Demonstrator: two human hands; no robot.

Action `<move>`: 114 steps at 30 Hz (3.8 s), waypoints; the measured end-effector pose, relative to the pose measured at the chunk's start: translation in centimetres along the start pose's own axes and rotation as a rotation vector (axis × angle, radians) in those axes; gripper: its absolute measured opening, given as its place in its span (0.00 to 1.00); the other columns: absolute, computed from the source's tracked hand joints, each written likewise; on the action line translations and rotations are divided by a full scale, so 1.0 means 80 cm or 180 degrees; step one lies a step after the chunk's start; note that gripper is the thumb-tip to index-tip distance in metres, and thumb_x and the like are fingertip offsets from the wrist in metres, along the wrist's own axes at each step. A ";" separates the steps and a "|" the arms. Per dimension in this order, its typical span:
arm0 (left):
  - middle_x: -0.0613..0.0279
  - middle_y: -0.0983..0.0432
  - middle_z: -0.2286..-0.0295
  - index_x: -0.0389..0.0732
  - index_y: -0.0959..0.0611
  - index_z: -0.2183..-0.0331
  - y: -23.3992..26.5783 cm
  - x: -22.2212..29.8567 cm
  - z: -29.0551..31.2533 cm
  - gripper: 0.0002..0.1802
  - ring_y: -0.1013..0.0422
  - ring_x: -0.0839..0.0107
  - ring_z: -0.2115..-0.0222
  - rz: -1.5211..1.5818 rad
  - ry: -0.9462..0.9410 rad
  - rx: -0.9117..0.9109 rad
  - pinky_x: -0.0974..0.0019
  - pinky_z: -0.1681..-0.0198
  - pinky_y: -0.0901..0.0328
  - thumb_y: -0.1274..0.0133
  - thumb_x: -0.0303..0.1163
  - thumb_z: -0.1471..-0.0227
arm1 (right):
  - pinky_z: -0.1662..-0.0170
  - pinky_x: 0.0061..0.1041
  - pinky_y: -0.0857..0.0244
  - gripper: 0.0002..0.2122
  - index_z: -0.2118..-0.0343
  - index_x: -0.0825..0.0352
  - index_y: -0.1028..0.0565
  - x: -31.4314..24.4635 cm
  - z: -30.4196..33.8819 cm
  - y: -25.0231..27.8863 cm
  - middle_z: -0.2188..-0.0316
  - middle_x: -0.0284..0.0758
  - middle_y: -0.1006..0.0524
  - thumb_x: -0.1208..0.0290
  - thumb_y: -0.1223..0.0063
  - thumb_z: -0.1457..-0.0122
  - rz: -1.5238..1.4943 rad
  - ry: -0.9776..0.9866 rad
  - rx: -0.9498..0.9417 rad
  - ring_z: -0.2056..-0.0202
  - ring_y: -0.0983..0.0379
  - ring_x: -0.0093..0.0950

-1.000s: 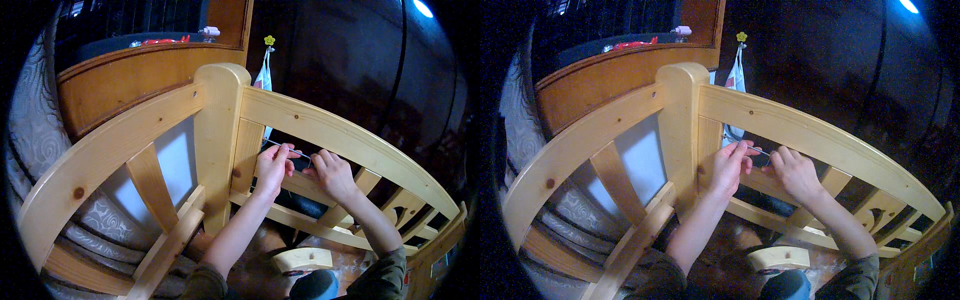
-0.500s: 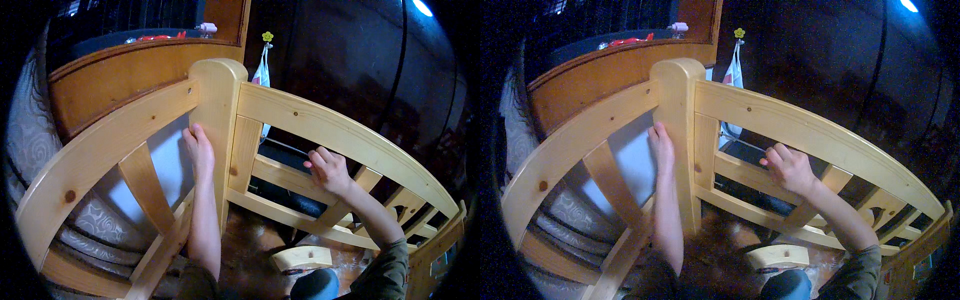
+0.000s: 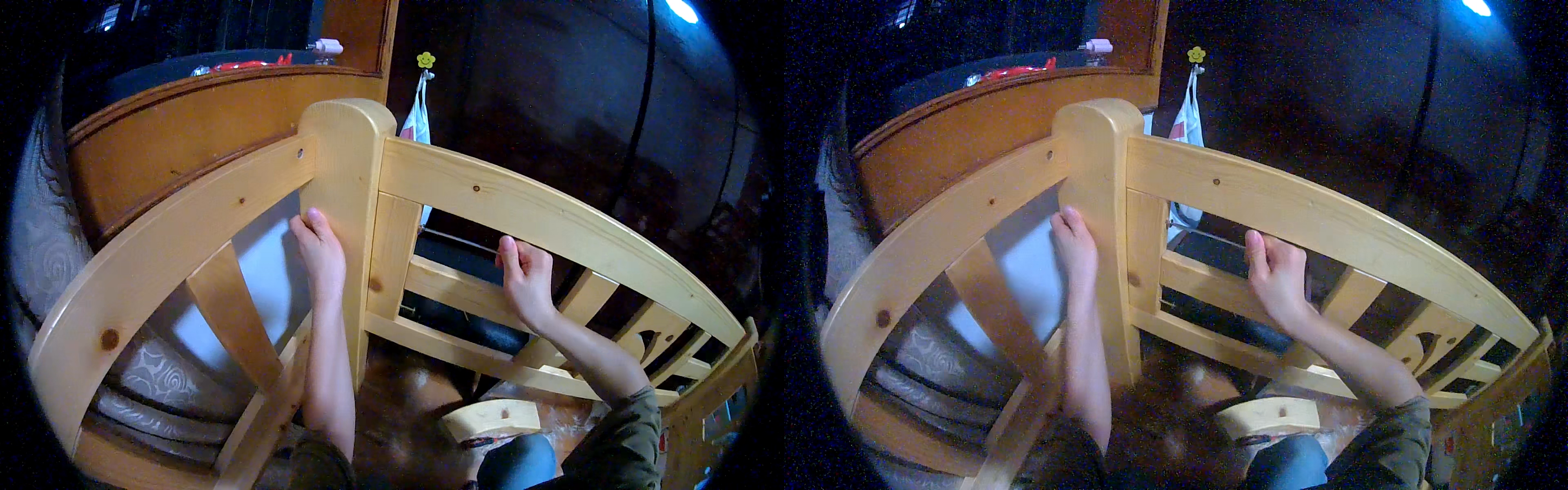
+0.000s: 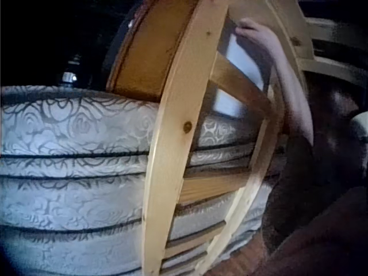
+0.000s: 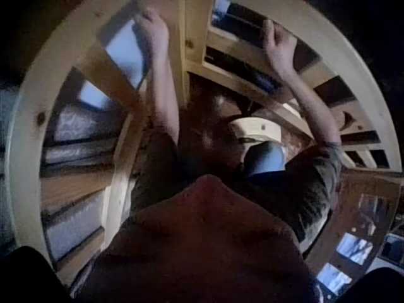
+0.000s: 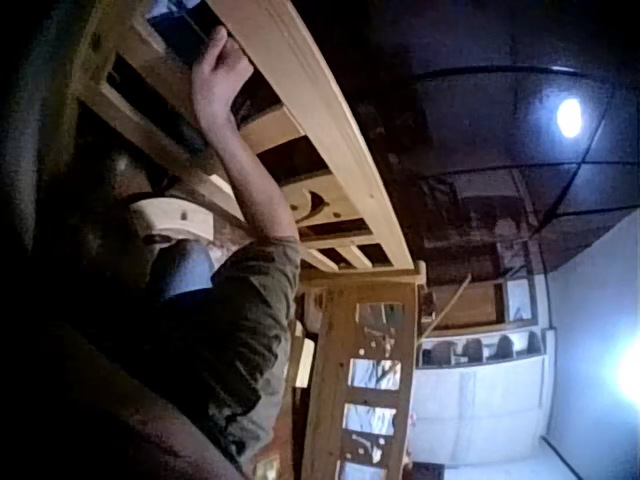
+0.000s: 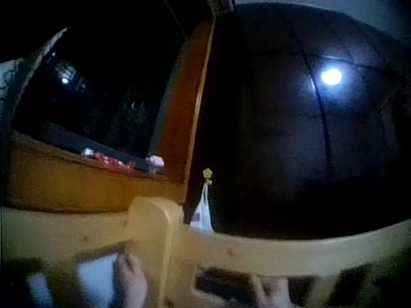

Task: The person assembles a wooden crib by tightening screws into the frame using a screwdriver. They work on multiple joints, reposition the frame, and handle small wooden parts and hardware on the floor.

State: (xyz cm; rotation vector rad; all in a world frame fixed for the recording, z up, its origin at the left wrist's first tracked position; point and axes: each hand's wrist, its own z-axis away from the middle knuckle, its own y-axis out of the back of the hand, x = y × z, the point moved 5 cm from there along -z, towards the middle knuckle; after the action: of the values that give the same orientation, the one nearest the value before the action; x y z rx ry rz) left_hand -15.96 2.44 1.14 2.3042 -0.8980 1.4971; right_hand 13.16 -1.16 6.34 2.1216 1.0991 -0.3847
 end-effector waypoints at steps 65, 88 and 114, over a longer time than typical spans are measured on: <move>0.51 0.34 0.61 0.31 0.40 0.57 0.002 0.005 0.009 0.38 0.35 0.66 0.59 0.0768 -0.0521 -0.1120 0.66 0.56 0.39 0.37 0.25 0.69 | 0.86 0.19 0.57 0.23 0.91 0.62 0.40 0.020 -0.008 -0.014 0.92 0.26 0.45 0.54 0.70 0.42 -0.0924 -0.1722 -0.1856 0.89 0.53 0.19; 0.57 0.26 0.75 0.34 0.30 0.63 -0.107 0.079 0.161 0.17 0.39 0.82 0.89 0.2247 0.1451 -0.2793 0.79 0.88 0.45 0.61 0.39 0.46 | 0.88 0.16 0.64 0.19 0.89 0.57 0.43 0.017 0.010 -0.014 0.91 0.21 0.51 0.54 0.70 0.43 -0.2201 -0.3116 -0.2093 0.90 0.59 0.15; 0.58 0.29 0.73 0.34 0.28 0.66 0.015 0.032 0.052 0.13 0.33 0.70 0.73 0.0471 -0.0863 0.0756 0.70 0.67 0.38 0.54 0.35 0.50 | 0.79 0.17 0.36 0.10 0.72 0.68 0.33 -0.024 0.016 0.003 0.75 0.33 0.35 0.69 0.53 0.57 0.3027 0.3213 -0.1126 0.75 0.35 0.24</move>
State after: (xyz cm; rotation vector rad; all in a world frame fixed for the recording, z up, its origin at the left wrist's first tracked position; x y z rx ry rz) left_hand -12.90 -1.61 1.44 2.7173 -1.0277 1.4381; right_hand 12.25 -3.30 6.58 2.2015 0.4062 1.3223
